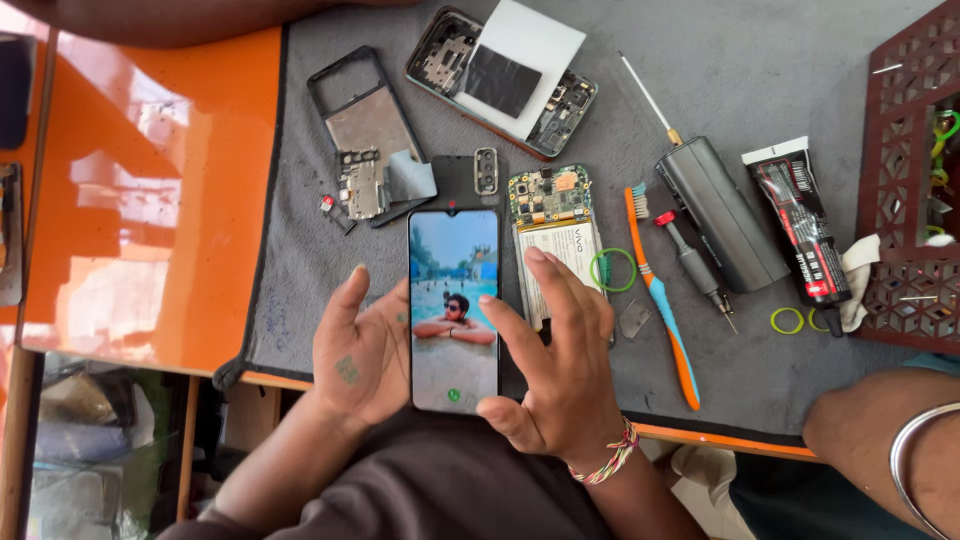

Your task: The person tests a smartphone's functionality by navigating the settings menu, checking battery status, and using the dialer. They then disassemble the device by removing the back cover and detaching the battery connector ribbon cable.

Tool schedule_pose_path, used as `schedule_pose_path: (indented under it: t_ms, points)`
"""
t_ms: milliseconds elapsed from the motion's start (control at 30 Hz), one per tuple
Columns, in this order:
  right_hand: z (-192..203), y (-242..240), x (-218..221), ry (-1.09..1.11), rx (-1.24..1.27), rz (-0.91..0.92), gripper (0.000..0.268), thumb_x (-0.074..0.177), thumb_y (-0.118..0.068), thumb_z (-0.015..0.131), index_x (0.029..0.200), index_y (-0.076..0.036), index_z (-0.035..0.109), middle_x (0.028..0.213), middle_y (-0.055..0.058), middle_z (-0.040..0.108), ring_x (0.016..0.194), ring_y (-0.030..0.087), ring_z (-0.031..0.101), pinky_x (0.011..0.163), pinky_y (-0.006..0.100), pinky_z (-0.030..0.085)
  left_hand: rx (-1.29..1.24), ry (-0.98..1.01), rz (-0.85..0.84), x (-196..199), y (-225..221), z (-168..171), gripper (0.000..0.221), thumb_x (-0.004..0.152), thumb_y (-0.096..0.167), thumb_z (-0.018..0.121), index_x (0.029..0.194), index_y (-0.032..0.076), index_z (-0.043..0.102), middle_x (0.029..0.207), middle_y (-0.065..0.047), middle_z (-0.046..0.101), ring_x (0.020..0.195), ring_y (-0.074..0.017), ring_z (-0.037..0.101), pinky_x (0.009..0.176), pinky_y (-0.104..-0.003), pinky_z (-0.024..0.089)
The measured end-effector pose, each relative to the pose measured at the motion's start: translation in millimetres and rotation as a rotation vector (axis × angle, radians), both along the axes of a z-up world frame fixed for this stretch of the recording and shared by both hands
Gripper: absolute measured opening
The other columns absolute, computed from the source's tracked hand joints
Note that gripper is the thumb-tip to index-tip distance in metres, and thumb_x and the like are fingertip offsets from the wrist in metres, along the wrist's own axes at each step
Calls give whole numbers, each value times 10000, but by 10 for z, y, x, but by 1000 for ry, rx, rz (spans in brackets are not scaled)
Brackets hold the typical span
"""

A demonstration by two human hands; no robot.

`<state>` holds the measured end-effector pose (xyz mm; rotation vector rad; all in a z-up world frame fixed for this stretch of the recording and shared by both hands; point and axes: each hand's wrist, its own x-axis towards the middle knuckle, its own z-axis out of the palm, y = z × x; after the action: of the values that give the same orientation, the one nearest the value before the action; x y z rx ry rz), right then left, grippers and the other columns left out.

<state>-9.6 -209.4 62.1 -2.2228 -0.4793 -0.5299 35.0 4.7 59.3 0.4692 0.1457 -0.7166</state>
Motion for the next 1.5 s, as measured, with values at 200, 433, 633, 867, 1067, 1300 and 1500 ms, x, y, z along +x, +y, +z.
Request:
schedule_pose_path:
  t_ms: [200,433,633,867,1067,1300,1500]
  points:
    - [-85,2,-111,-32,9,11,765,1057,-672,276,1327,-70,664,1509,247,464,1397,391,488,1162,522,352,-10,-47,25,-42,36,-224,813,1041,623,361,1480,-58,426,1410,-242,600,1306,-350,594,1160,-501,440]
    - [-145,61,-175,-63,20,-19,737,1046,-665,322,1238,-66,707,1461,223,528,1356,371,538,1143,521,397,-62,-51,57,-73,46,-308,790,1048,611,380,1482,-44,461,1418,-217,601,1317,-322,586,1163,-472,428]
    - [-84,22,-164,-91,12,114,718,983,-725,398,1072,-76,693,1426,226,584,1326,377,541,1104,509,400,-45,-69,75,-98,39,-303,810,1043,623,385,1497,-45,444,1427,-224,589,1322,-329,577,1154,-477,426]
    - [-113,117,-87,9,-18,-127,792,1066,-653,258,1357,-24,642,1549,289,426,1404,414,490,1157,537,351,-28,-83,73,-106,54,-299,841,1021,630,400,1521,-45,414,1439,-222,578,1321,-322,577,1141,-468,437]
    - [-151,115,-147,-1,6,-125,753,1067,-646,271,1344,-51,641,1523,253,466,1378,387,520,1161,520,375,-3,-93,82,-123,53,-372,792,1044,565,438,1527,-62,409,1431,-224,582,1312,-318,582,1136,-458,441]
    - [-127,92,-149,-2,8,-75,734,1067,-650,306,1335,-62,653,1514,230,487,1371,380,533,1157,518,397,-8,-117,84,-114,37,-328,778,1036,537,457,1527,-63,391,1435,-225,579,1322,-313,574,1151,-452,428]
    - [-84,119,-108,41,-61,-66,779,1036,-678,279,1406,-92,637,1561,240,431,1405,395,494,1166,540,364,-15,-127,108,-130,40,-348,781,1043,529,451,1527,-81,394,1446,-235,573,1336,-309,565,1169,-454,412]
